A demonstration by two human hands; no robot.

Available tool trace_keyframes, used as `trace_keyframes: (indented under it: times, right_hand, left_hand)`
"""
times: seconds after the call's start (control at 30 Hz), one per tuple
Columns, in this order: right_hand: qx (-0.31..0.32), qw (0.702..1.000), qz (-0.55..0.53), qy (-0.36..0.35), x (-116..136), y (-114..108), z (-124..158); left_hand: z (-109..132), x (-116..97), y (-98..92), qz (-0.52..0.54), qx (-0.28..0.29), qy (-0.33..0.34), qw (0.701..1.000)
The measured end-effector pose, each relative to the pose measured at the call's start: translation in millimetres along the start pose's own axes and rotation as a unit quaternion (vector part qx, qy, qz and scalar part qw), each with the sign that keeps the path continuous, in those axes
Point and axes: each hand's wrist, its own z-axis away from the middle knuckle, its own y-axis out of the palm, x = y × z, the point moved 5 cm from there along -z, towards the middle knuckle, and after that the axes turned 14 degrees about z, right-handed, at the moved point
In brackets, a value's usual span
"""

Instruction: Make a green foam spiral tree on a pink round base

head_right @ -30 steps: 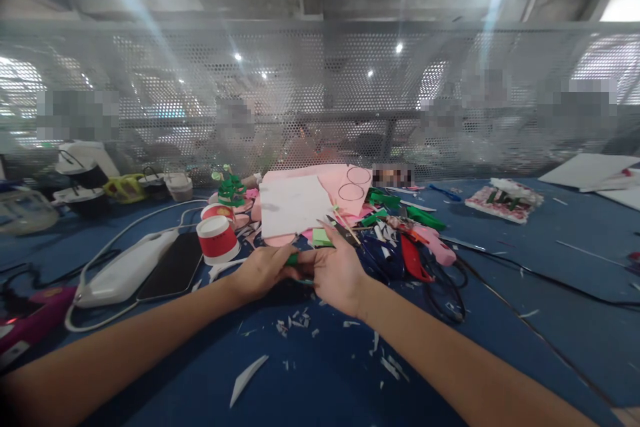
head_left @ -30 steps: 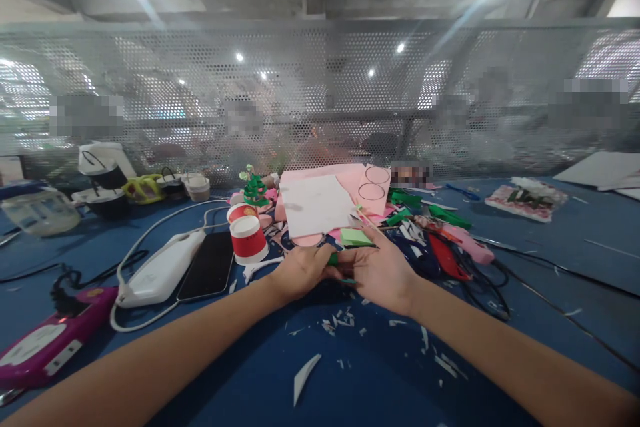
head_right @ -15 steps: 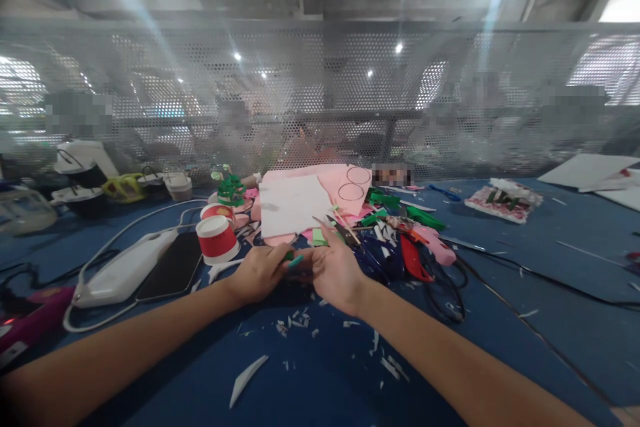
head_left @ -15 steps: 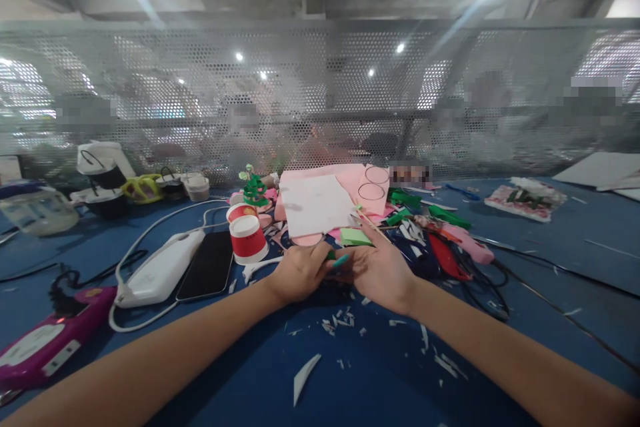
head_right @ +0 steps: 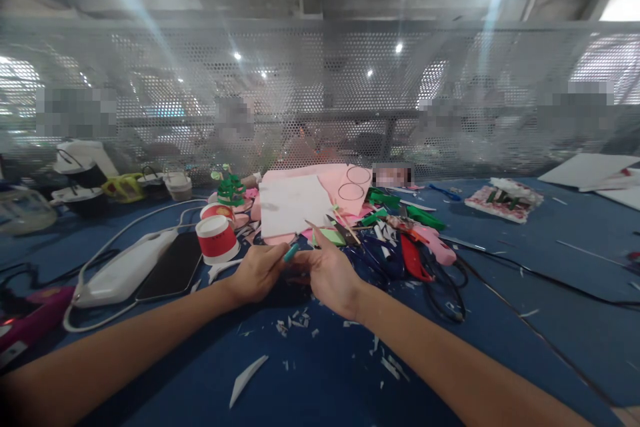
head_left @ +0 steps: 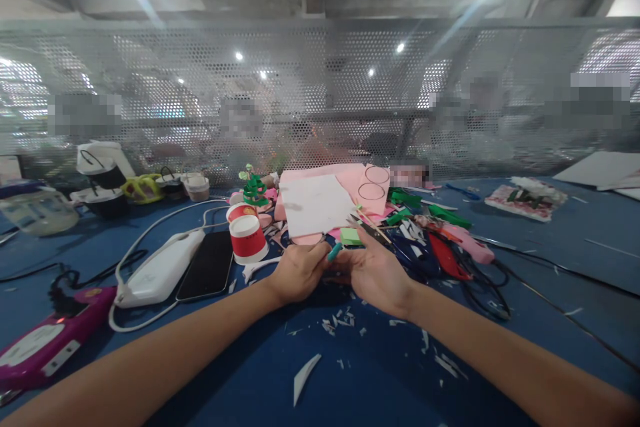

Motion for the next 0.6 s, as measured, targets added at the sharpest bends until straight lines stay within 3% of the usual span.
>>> trace_keyframes:
  times: [0.43, 0.6]
  right_hand:
    - [-0.006, 1.000, -0.013, -0.002, 1.1, -3.3, -1.2]
    - [-0.007, 0.999, 0.031, -0.023, 2.9, -1.0, -0.2]
  left_hand:
    - [-1.1, 3.3, 2.5, 0.009, -0.003, -0.040, 0.999]
    - [-0.4, 6.4, 2.5, 0.036, 0.000, -0.062, 0.997]
